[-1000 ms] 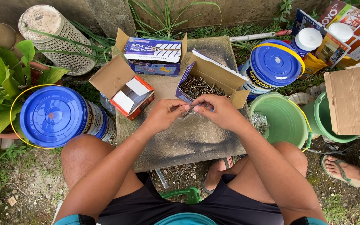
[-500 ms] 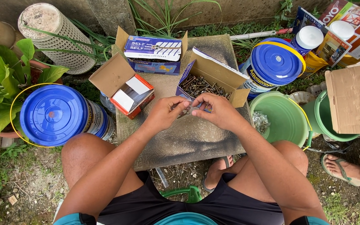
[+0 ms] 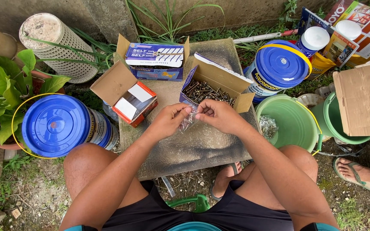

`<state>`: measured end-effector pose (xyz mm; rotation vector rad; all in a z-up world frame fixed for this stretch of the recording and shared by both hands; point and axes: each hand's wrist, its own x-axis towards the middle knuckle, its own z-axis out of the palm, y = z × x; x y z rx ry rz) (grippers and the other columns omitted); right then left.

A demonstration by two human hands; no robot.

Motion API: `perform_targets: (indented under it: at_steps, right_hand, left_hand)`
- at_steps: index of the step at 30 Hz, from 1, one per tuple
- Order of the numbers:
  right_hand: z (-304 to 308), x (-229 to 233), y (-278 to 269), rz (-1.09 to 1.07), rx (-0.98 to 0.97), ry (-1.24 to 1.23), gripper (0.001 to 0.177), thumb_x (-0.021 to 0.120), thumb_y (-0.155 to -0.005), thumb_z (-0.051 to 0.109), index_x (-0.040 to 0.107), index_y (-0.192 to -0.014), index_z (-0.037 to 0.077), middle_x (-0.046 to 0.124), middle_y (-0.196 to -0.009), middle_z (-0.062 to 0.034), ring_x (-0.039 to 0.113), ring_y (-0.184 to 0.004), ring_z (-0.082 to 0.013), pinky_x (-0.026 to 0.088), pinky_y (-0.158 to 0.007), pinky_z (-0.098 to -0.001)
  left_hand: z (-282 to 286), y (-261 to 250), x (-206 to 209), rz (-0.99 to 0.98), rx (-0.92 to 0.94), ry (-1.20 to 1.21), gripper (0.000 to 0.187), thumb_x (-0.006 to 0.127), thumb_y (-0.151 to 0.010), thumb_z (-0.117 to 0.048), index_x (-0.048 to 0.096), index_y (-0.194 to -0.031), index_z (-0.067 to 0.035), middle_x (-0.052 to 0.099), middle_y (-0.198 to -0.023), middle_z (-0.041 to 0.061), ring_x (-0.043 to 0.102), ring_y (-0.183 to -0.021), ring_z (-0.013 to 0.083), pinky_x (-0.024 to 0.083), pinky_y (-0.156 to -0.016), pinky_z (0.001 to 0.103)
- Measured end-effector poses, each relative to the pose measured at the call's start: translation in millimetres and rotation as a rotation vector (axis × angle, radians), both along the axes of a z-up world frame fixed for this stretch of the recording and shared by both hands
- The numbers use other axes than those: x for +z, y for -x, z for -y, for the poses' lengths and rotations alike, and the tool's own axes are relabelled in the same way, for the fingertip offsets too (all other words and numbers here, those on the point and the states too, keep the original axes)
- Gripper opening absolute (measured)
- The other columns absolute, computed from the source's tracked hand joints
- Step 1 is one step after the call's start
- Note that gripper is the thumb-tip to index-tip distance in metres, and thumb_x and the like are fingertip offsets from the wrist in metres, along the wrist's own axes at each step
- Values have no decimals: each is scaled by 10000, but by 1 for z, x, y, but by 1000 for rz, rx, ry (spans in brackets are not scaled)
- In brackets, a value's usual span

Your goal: The person sits at a low table outdoors and repeatedly picks up small metal fasteners from a cardboard box, places them into a clear plastic bag, and sets the bag aside. The process is repeated multiple times with the same box and bag.

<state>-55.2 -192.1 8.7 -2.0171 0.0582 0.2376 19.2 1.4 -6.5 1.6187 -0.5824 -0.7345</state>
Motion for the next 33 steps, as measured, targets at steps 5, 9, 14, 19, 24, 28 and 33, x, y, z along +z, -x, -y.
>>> perform_targets:
  at_steps: [5, 9, 14, 19, 24, 28, 33]
  right_hand:
    - [1, 12, 1, -9, -11, -69, 99, 635, -888, 136, 631, -910, 40, 632, -757, -45, 578, -669, -103, 510, -612, -236]
    - [12, 16, 0, 11, 1, -61, 123, 587, -931, 156, 642, -885, 56, 642, -722, -68, 586, -658, -134, 497, -613, -272]
    - [38, 11, -19, 71, -114, 260, 151, 594, -934, 219, 663, -1012, 109, 677, -849, -92, 649, -771, -218, 504, -679, -342]
    - [40, -5, -33, -3, 8, 789, 170, 593, -903, 188, 680, -1048, 175, 699, -979, -81, 676, -917, -252, 524, -790, -390]
    - [33, -33, -37, 118, 125, 1052, 239, 635, -830, 184, 669, -1066, 206, 649, -981, -61, 683, -860, -272, 566, -726, -429]
    - [40, -44, -44, 156, 120, 1081, 213, 649, -815, 202, 676, -1023, 233, 634, -959, -46, 690, -831, -269, 572, -699, -422]
    - [41, -40, -41, 180, 153, 1081, 141, 645, -840, 241, 667, -971, 196, 638, -920, -37, 693, -821, -263, 571, -700, -405]
  left_hand:
    - [1, -3, -25, -363, 10, 108, 132, 570, -939, -171, 629, -992, -66, 611, -713, -5, 618, -596, 67, 567, -530, 197]
    - [-2, -3, -18, -460, 34, 136, 98, 613, -909, -108, 614, -965, -27, 638, -726, 0, 656, -609, 87, 582, -495, 208]
    - [0, -3, -12, -439, 87, 119, 156, 615, -911, -173, 644, -1004, -51, 678, -776, 40, 670, -631, 90, 612, -580, 243]
    - [1, -9, -14, -394, 122, 130, 156, 608, -921, -193, 650, -998, -65, 685, -792, 47, 678, -659, 96, 621, -603, 258]
    - [0, -11, -25, -352, 126, 164, 177, 624, -912, -175, 629, -1043, -56, 679, -788, 59, 667, -651, 85, 605, -579, 221]
    - [-1, -9, -21, -341, 119, 189, 206, 649, -895, -161, 608, -1063, -50, 674, -772, 96, 669, -632, 121, 603, -556, 249]
    - [1, -13, -30, -270, 112, 208, 156, 607, -930, -161, 615, -1038, -48, 667, -752, 87, 638, -632, 95, 575, -537, 221]
